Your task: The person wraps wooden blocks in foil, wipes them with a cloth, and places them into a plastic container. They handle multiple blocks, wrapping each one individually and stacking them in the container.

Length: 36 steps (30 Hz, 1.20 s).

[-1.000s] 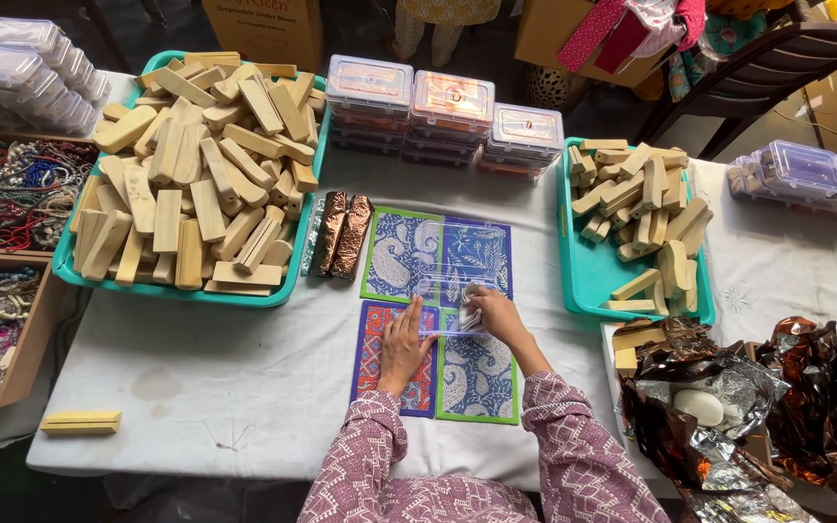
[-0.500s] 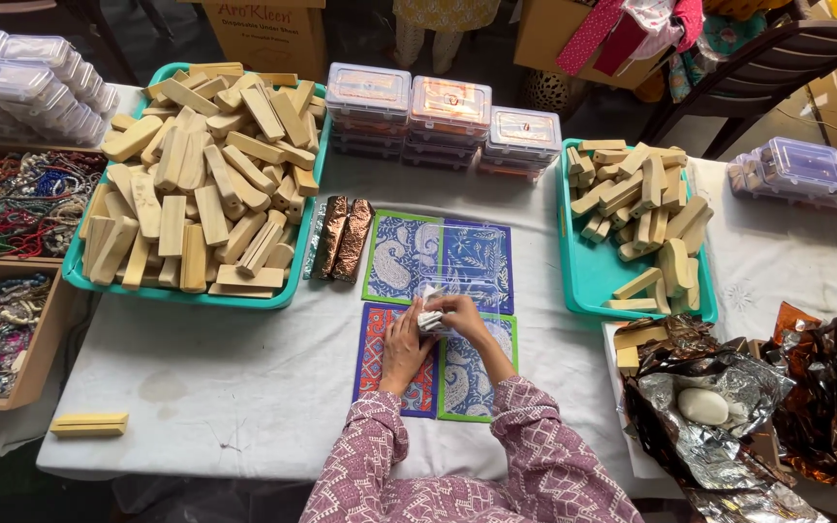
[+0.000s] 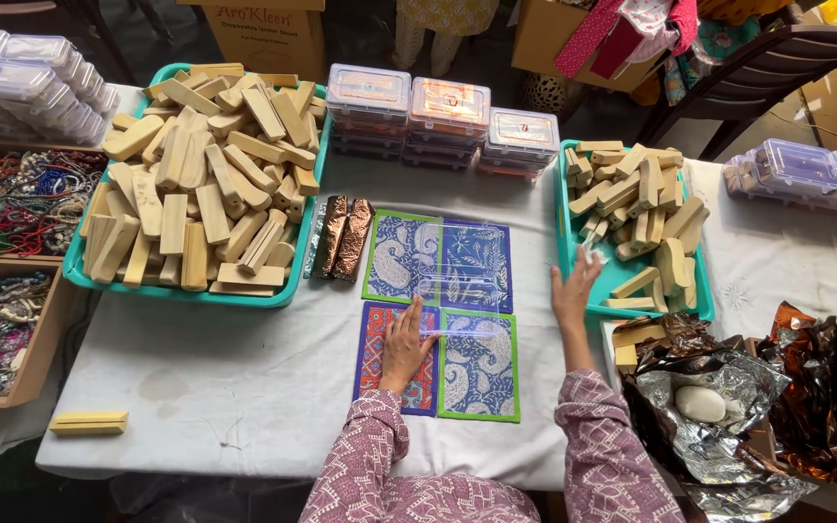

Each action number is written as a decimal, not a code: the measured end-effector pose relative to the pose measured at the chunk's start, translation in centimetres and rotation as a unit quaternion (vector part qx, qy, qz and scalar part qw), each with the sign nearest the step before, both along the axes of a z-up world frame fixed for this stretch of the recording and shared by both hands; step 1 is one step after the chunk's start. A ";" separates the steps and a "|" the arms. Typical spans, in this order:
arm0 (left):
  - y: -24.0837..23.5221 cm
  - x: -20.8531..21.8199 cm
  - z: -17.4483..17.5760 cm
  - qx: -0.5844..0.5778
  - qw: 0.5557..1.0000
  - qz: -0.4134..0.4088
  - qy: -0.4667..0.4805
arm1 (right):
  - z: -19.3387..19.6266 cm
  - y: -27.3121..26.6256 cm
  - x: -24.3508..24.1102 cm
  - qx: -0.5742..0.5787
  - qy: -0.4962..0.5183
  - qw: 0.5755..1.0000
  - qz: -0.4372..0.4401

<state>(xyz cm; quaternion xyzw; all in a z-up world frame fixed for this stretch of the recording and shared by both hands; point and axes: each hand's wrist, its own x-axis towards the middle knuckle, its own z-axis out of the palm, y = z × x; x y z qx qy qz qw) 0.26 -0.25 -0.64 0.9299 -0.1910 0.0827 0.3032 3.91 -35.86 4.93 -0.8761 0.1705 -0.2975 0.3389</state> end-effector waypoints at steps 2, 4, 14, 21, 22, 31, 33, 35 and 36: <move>0.3 0.0 -0.3 -0.004 1.000 -0.007 0.000 | -0.1 7.2 -1.7 -0.099 0.077 0.989 0.081; 0.2 0.0 -0.9 -0.007 1.000 -0.006 -0.005 | -0.3 12.4 -4.0 -0.167 0.096 0.966 0.172; 4.0 7.9 -1.7 -0.013 0.992 0.081 -0.100 | -2.1 15.2 -4.7 -0.345 0.155 0.881 0.284; 7.0 18.6 -1.1 0.096 0.975 0.191 -0.065 | -1.0 15.4 -4.8 -0.338 0.174 0.877 0.295; 7.1 19.0 -0.6 0.148 0.968 0.200 -0.038 | -0.8 15.5 -4.7 -0.333 0.176 0.877 0.297; 6.4 20.4 3.4 0.286 0.933 0.214 0.050 | -0.2 15.7 -4.8 -0.307 0.204 0.879 0.304; 6.2 20.5 3.7 0.296 0.929 0.214 0.064 | -0.2 15.7 -4.7 -0.304 0.209 0.878 0.306; 6.1 20.7 3.3 0.285 0.930 0.229 0.049 | -0.3 15.7 -4.7 -0.296 0.227 0.876 0.307; 6.1 20.8 3.6 0.286 0.929 0.230 0.050 | -0.1 15.8 -4.6 -0.296 0.226 0.876 0.308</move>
